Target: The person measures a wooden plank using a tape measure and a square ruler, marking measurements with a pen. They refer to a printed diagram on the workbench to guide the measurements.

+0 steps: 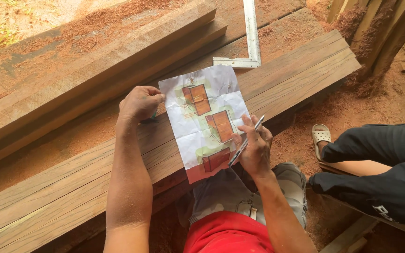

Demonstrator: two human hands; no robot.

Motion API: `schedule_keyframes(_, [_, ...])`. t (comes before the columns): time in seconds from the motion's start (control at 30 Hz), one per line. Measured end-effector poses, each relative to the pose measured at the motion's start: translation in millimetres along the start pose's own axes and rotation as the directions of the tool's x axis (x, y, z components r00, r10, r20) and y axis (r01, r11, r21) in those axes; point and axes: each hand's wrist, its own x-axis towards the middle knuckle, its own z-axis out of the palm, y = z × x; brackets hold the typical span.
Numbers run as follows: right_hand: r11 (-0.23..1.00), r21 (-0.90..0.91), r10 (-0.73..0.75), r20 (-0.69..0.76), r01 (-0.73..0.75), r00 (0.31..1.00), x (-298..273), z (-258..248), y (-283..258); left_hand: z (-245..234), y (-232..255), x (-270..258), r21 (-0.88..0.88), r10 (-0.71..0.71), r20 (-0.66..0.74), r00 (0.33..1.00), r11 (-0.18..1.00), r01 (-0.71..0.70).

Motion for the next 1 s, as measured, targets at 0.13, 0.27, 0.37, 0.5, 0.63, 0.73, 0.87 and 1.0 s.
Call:
schedule_keyframes(0.13, [0.996,0.052,-0.074,-0.057,0.077,0.996,-0.3,3.2,-27.3,-1.7,1.1,-0.9,-0.02,-0.013,0.008,1.0,1.0,0.013])
schedule_keyframes(0.27, [0.972,0.175,-0.174,0.08,0.158,0.981,-8.6,15.3,-29.8,-0.6,-1.6,0.4,-0.064,-0.03,-0.03,0.999,0.998,0.028])
schedule_keyframes(0.37, [0.973,0.172,-0.166,0.074,0.151,0.983,-1.1,7.8,-26.0,-3.5,1.9,-7.7,-0.09,-0.05,-0.03,0.998,0.995,0.047])
schedule_keyframes(0.5, [0.979,0.127,-0.165,0.04,0.158,0.986,8.0,3.9,-10.8,-9.5,10.6,-12.6,-0.118,-0.098,-0.025,0.995,0.989,0.095])
schedule_keyframes(0.63, [0.986,0.097,-0.14,0.006,0.139,0.99,12.0,-1.6,3.4,13.5,-19.0,22.8,-0.296,0.006,-0.211,0.977,0.953,-0.069])
schedule_keyframes(0.73, [0.981,0.147,-0.117,-0.048,0.123,0.992,2.7,1.9,16.2,24.4,-42.5,53.9,-0.598,0.112,-0.439,0.891,0.703,-0.383])
schedule_keyframes(0.87, [0.873,0.474,0.259,-0.255,-0.113,0.931,-31.3,14.2,19.2,-3.6,-18.9,19.6,-0.969,-0.062,-0.237,0.969,-0.056,-0.241])
schedule_keyframes(1.0, [0.684,0.635,0.512,-0.065,-0.36,0.857,-57.6,27.6,11.9,-5.6,-17.9,18.4,-0.953,-0.04,-0.085,0.996,-0.289,-0.093])
